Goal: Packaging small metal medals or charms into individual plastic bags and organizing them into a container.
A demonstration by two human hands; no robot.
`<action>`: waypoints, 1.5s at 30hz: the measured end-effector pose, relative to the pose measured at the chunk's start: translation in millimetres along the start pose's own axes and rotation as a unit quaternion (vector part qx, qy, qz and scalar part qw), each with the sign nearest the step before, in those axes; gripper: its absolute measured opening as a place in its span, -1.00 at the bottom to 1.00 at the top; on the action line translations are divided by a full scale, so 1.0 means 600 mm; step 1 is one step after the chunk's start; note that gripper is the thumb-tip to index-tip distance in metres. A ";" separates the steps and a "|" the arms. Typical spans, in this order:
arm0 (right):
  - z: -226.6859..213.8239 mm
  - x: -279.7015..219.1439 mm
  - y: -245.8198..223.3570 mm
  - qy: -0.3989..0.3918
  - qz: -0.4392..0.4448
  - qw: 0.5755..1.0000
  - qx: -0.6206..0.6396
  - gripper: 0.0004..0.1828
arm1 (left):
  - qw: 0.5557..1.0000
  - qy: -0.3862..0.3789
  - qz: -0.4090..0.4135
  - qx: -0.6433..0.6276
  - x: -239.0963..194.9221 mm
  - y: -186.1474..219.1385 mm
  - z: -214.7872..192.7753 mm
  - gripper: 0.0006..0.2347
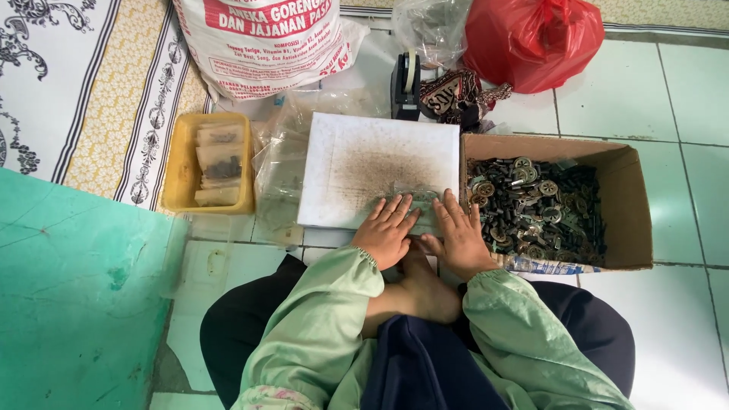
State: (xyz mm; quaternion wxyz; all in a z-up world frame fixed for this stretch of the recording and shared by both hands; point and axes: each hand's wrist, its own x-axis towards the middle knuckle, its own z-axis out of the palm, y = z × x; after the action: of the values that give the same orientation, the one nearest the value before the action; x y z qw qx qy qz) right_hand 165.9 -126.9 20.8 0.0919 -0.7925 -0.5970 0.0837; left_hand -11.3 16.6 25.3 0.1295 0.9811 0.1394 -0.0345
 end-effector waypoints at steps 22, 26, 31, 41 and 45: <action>-0.040 0.131 0.090 0.184 0.054 0.977 0.092 -0.69 | 0.993 0.080 0.013 -0.088 0.020 -0.012 -0.024 -0.52; -0.048 0.260 0.118 0.185 0.088 0.970 0.132 -0.80 | 0.979 0.160 0.038 -0.120 0.034 -0.027 -0.015 -0.66; -0.035 0.417 0.142 0.130 0.195 0.958 0.167 -0.84 | 0.950 0.276 0.061 -0.132 0.053 -0.046 0.002 -0.79; -0.156 0.476 0.035 -0.169 0.166 0.959 0.157 -0.79 | 0.948 0.241 0.082 -0.189 0.047 -0.068 -0.049 -0.78; -0.179 0.400 -0.008 -0.338 0.003 0.938 0.069 -0.72 | 0.941 0.267 0.085 -0.192 0.048 -0.077 -0.079 -0.82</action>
State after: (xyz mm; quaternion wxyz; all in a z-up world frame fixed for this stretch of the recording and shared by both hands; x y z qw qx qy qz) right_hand 253.2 100.1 120.6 -0.0611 -0.7110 -0.5830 0.3885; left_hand 4.8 79.6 56.4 0.2759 0.9191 0.0894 0.2669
